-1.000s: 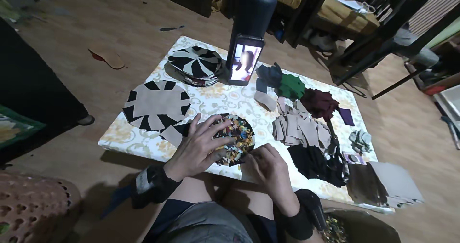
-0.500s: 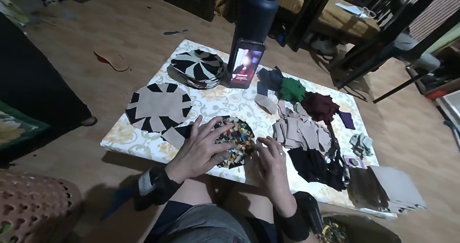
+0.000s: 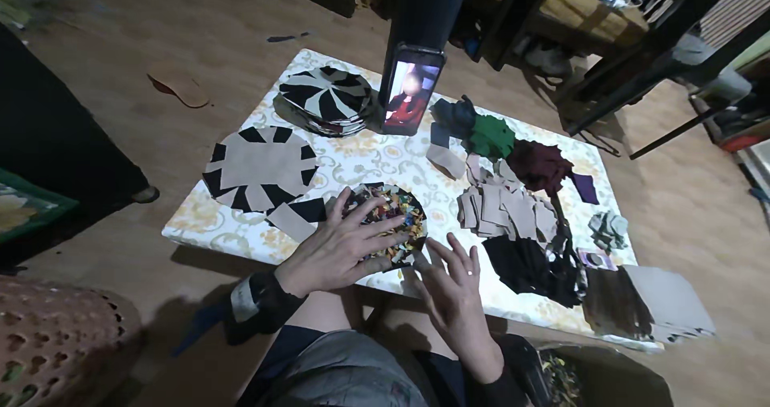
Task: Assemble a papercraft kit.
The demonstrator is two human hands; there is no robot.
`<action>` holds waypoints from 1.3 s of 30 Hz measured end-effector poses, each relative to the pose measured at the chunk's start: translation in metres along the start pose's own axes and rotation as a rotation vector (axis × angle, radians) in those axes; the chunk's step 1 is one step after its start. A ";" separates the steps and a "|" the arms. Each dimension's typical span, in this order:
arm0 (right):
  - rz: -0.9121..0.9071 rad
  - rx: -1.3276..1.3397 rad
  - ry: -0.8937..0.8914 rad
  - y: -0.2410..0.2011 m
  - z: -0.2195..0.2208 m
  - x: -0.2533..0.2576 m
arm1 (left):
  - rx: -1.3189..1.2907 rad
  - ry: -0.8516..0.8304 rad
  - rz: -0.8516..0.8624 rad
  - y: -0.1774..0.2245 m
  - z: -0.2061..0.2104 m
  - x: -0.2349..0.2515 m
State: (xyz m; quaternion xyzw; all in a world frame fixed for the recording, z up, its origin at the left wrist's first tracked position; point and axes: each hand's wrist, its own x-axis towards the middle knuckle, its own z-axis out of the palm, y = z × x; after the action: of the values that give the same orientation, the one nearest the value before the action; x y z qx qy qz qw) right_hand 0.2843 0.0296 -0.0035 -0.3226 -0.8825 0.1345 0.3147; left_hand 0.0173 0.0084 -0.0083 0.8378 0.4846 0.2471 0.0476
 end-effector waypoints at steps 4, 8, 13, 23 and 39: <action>-0.050 -0.029 -0.020 -0.006 0.010 -0.008 | -0.002 0.000 0.000 -0.001 0.000 0.000; -0.091 -0.038 0.012 -0.005 0.019 -0.012 | -0.017 0.131 -0.046 0.001 -0.005 0.000; -0.076 -0.026 0.074 -0.005 0.020 -0.013 | -0.027 0.224 -0.144 0.000 -0.005 -0.002; 0.048 0.021 0.141 -0.002 0.015 0.049 | -0.089 0.194 -0.120 -0.003 -0.007 0.000; 0.531 -0.050 -0.105 0.017 -0.156 -0.123 | 0.084 -0.171 -0.034 0.007 -0.003 0.009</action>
State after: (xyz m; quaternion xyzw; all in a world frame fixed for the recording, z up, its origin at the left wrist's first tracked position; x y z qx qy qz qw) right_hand 0.4658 -0.0327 0.0514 -0.5430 -0.7851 0.2071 0.2144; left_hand 0.0252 0.0114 -0.0006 0.8488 0.5026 0.1533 0.0579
